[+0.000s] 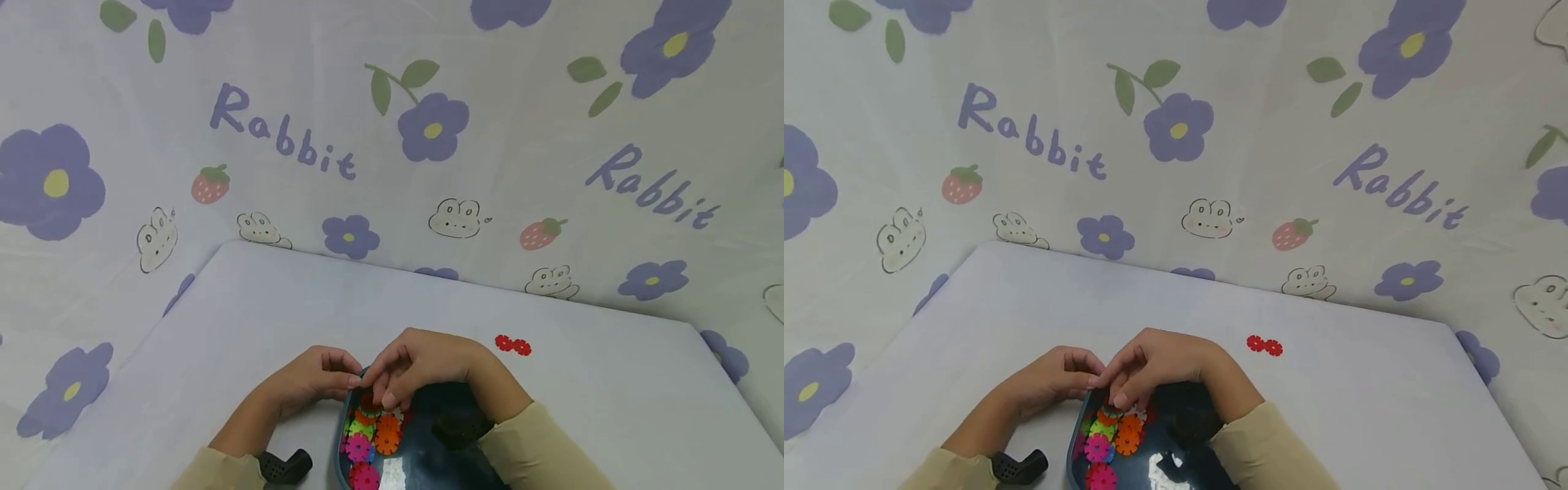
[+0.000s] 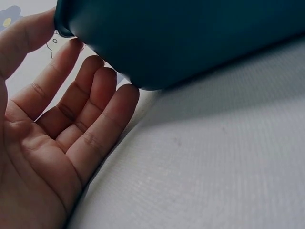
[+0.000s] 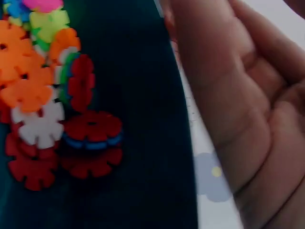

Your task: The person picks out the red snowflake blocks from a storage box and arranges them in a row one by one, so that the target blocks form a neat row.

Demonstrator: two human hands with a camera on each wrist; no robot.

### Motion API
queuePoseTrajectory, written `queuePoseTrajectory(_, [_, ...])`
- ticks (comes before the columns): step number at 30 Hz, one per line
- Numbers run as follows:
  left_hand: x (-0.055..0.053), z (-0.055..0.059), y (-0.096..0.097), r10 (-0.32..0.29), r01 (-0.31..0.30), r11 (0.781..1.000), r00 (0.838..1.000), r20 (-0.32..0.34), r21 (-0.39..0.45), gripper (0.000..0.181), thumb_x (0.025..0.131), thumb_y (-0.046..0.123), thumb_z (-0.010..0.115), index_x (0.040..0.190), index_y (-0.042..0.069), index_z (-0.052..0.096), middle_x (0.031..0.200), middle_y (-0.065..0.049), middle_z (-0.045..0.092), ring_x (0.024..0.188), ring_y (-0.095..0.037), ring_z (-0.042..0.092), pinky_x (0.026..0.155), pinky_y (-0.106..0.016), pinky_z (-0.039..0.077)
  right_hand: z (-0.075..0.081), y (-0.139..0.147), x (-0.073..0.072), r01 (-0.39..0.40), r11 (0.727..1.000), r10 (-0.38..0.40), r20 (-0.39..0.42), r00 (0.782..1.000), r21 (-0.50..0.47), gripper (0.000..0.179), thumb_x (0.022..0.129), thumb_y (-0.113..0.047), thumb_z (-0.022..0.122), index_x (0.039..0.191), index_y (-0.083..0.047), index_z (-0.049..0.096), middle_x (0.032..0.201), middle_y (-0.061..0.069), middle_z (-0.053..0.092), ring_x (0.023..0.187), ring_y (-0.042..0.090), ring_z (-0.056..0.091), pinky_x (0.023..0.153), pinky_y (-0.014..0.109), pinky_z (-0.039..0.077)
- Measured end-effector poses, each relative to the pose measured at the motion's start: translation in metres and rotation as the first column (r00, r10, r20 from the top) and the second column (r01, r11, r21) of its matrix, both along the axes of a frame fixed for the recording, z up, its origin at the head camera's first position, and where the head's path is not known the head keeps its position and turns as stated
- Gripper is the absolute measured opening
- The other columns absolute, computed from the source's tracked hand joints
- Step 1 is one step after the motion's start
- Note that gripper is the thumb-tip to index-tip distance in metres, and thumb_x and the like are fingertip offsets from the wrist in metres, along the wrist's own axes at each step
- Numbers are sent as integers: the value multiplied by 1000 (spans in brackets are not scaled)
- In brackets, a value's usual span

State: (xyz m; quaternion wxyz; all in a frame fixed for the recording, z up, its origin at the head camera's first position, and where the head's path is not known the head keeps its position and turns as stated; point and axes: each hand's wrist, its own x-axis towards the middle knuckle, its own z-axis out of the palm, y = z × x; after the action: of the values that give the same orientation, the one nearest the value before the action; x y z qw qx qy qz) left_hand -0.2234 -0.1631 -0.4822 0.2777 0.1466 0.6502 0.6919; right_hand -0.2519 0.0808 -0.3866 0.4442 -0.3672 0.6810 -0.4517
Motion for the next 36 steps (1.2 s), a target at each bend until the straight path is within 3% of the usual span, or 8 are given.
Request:
queuePoseTrajectory(3, [0,1,1,4,-4,1000,1000,-8,-9,26,89,21,71,107,2,68,103,-7,69,95,-19,66,85,-35,58,-6,-1,2,-45,993,46,-2,999,112,38,89,-10,70,125,-1,65,94,13,73,74,18,68,72,37,60])
queuePoseTrajectory(6, [1,1,1,15,-16,1000,1000,-9,-18,27,89,20,71,106,1,67,103,-7,68,94,-19,65,85,-34,58,-11,-3,6,-39,978,50,-49,998,203,39,90,-13,70,127,-5,64,86,6,73,70,17,67,68,35,60])
queuePoseTrajectory(15, [1,1,1,18,-19,1000,1000,-13,-19,29,89,19,71,109,-2,66,104,-8,69,96,-20,65,85,-34,58,-18,-14,26,127,914,-40,-224,974,386,40,86,-14,75,124,-9,63,73,4,68,58,22,66,55,32,57])
queuePoseTrajectory(19, [0,0,1,13,-13,1000,1000,-12,-1,28,89,18,71,108,-1,66,104,-8,68,96,-20,65,85,-34,58,-24,-17,28,163,906,-20,-346,938,390,29,85,-15,75,112,-11,67,74,-1,64,60,15,62,57,27,55])
queuePoseTrajectory(24, [0,-1,2,18,-18,1000,1000,-8,1,26,89,18,72,107,0,67,103,-7,68,95,-19,65,85,-34,58,-33,-19,27,127,931,46,-458,888,341,12,89,-22,72,99,-15,70,80,-10,63,68,5,56,64,21,51])
queuePoseTrajectory(30, [1,-1,2,22,-22,1000,1000,2,5,24,88,18,72,106,2,67,103,-7,68,95,-18,66,85,-33,58,-37,-19,24,82,964,28,-407,913,252,10,94,-26,66,87,-19,69,74,-10,61,63,4,53,59,20,47])
queuePoseTrajectory(36, [1,1,2,28,-28,1000,1000,4,1,23,88,18,72,105,3,68,103,-6,68,95,-17,66,85,-34,58,-35,-16,22,72,983,-11,-336,942,170,11,93,-27,67,87,-19,71,75,-8,67,65,6,57,61,21,50])
